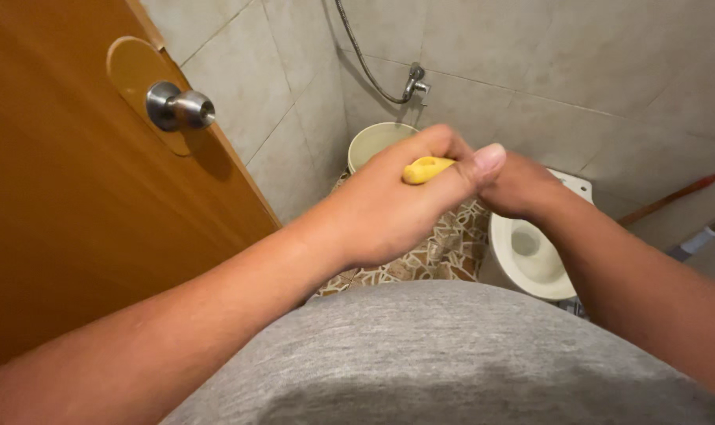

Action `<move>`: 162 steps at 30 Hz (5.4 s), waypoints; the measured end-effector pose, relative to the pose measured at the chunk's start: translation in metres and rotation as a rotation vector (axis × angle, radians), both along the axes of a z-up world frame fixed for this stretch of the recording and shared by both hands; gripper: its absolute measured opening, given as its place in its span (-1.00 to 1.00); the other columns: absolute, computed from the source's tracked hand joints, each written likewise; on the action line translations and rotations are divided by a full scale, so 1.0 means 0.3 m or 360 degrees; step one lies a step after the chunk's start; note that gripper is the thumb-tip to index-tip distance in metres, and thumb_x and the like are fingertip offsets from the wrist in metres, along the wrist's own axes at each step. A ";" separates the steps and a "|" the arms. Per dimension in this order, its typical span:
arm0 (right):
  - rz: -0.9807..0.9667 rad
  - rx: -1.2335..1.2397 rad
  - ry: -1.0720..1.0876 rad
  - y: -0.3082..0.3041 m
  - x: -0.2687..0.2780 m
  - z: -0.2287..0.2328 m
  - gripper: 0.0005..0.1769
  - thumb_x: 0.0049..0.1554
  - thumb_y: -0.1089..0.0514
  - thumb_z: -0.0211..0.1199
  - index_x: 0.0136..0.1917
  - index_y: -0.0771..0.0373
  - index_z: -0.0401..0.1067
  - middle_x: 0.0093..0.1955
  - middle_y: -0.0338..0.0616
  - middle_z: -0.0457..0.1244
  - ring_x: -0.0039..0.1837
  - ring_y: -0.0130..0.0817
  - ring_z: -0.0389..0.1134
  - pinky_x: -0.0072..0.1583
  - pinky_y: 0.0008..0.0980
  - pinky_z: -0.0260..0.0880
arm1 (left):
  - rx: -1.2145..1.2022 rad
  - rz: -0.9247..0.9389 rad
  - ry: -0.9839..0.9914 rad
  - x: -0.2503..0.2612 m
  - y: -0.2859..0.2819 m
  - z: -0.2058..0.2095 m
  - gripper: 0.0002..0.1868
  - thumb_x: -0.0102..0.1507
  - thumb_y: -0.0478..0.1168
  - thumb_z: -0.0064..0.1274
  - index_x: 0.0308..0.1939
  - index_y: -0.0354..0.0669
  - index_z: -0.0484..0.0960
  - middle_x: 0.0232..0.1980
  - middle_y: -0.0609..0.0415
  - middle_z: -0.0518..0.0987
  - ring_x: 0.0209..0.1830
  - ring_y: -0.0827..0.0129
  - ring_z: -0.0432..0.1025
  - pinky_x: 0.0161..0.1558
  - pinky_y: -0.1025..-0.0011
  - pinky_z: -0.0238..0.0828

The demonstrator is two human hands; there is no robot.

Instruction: The person attempts to clear a blockage in a toilet by using a long handled brush and then a plunger.

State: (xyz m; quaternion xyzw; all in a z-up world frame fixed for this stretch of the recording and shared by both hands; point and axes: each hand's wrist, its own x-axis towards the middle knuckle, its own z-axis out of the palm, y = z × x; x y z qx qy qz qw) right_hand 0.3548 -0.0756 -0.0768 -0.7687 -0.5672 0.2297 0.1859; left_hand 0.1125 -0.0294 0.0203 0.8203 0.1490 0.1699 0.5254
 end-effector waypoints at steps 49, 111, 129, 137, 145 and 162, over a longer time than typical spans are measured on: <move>-0.0324 -0.0149 0.0224 -0.108 0.261 -0.161 -0.60 0.25 0.00 0.23 0.19 0.31 0.57 0.13 -0.01 0.48 0.18 -0.25 0.46 0.25 -0.22 0.40 | -0.0116 -0.0182 0.0369 0.200 0.035 -0.068 -0.32 0.26 0.33 -0.12 0.26 0.02 0.60 0.09 -0.01 0.65 0.11 0.33 0.51 0.13 0.32 0.41; -0.0393 -0.0221 0.0086 0.044 0.289 -0.259 -0.65 0.20 0.07 0.23 0.15 0.36 0.45 0.04 0.17 0.45 0.09 -0.07 0.46 0.14 -0.09 0.44 | -0.0079 -0.0095 0.0291 0.148 0.103 -0.035 -0.42 0.26 0.26 -0.01 0.16 -0.02 0.67 -0.19 0.12 0.68 -0.30 0.49 0.49 -0.24 0.45 0.49; -0.0536 -0.0117 0.0056 -0.052 0.210 -0.211 -0.61 0.14 0.04 0.34 0.17 0.26 0.43 0.01 0.02 0.37 0.03 -0.22 0.38 0.07 -0.22 0.36 | -0.0258 -0.0040 0.0252 0.126 0.054 -0.104 -0.47 0.26 0.23 0.02 0.15 0.05 0.69 -0.30 0.27 0.58 -0.38 0.61 0.40 -0.34 0.55 0.39; -0.0531 -0.0153 0.0079 -0.087 0.193 -0.235 -0.69 0.19 0.06 0.30 0.09 0.33 0.45 -0.01 0.17 0.41 0.04 -0.06 0.41 0.08 -0.10 0.39 | -0.0202 -0.0095 0.0248 0.077 0.067 -0.088 -0.49 0.29 0.22 -0.01 0.11 0.01 0.69 -0.23 0.24 0.59 -0.30 0.55 0.42 -0.29 0.50 0.41; -0.0412 0.0076 0.0201 -0.047 0.224 -0.283 -0.68 0.14 0.18 0.26 0.16 0.26 0.40 -0.04 0.07 0.40 0.01 -0.15 0.41 0.04 -0.16 0.38 | -0.0198 -0.0111 0.0162 0.057 0.078 -0.028 -0.47 0.31 0.18 0.03 0.01 -0.19 0.77 -0.30 0.07 0.58 -0.35 0.44 0.39 -0.33 0.41 0.35; -0.0569 0.0092 -0.0020 -0.083 0.159 -0.186 -0.80 0.08 0.20 0.26 -0.02 0.31 0.44 -0.09 0.21 0.39 -0.01 0.04 0.44 0.02 -0.07 0.38 | -0.0426 -0.0268 0.0083 0.100 0.047 -0.041 -0.58 0.29 0.03 0.13 0.13 -0.10 0.65 -0.27 0.23 0.54 -0.33 0.57 0.38 -0.30 0.51 0.38</move>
